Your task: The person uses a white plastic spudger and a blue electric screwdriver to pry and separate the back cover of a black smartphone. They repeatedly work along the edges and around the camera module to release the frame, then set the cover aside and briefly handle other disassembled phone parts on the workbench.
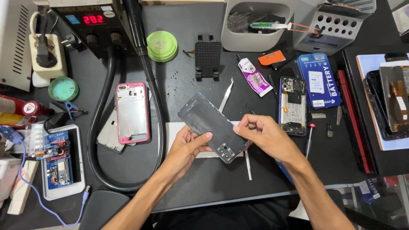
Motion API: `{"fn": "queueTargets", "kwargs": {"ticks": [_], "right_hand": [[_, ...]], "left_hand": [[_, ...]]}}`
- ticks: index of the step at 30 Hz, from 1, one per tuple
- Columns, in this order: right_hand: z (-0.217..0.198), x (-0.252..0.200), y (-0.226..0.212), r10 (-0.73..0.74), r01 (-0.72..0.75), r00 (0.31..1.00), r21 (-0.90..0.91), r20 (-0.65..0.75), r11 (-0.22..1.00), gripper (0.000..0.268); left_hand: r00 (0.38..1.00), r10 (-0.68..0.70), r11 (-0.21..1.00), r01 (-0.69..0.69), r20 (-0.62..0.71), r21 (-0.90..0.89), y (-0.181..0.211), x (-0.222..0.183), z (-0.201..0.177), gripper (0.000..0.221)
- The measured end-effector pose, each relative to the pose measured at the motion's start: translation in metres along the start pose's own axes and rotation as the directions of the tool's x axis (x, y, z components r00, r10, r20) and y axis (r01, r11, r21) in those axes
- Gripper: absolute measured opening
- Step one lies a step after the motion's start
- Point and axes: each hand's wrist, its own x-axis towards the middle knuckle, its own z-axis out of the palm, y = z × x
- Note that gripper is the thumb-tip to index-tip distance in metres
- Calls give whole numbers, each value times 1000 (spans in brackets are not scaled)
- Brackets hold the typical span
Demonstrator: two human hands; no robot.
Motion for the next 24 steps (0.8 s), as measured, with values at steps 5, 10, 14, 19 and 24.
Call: {"fn": "queueTargets", "kwargs": {"ticks": [5, 10, 14, 19, 24], "right_hand": [[6, 1, 4, -48, 46, 998, -37, -47, 998, 28], [8, 2, -3, -55, 49, 995, 73, 88, 996, 18], [6, -1, -5, -26, 7, 984, 110, 175, 994, 15], [5, -4, -3, -23, 5, 980, 90, 196, 996, 16], [6, -4, -3, -64, 57, 995, 90, 76, 994, 20]], "left_hand": [[1000, 20, 999, -20, -13, 45, 3, -1, 1, 35], [997, 69, 998, -69, -22, 6, 12, 2, -1, 45], [998, 69, 997, -68, -10, 20, 17, 0, 1, 48], [1000, 21, 987, -22, 9, 157, 14, -3, 2, 43], [988, -37, 973, 2, 148, 231, 9, -8, 10, 42]]}}
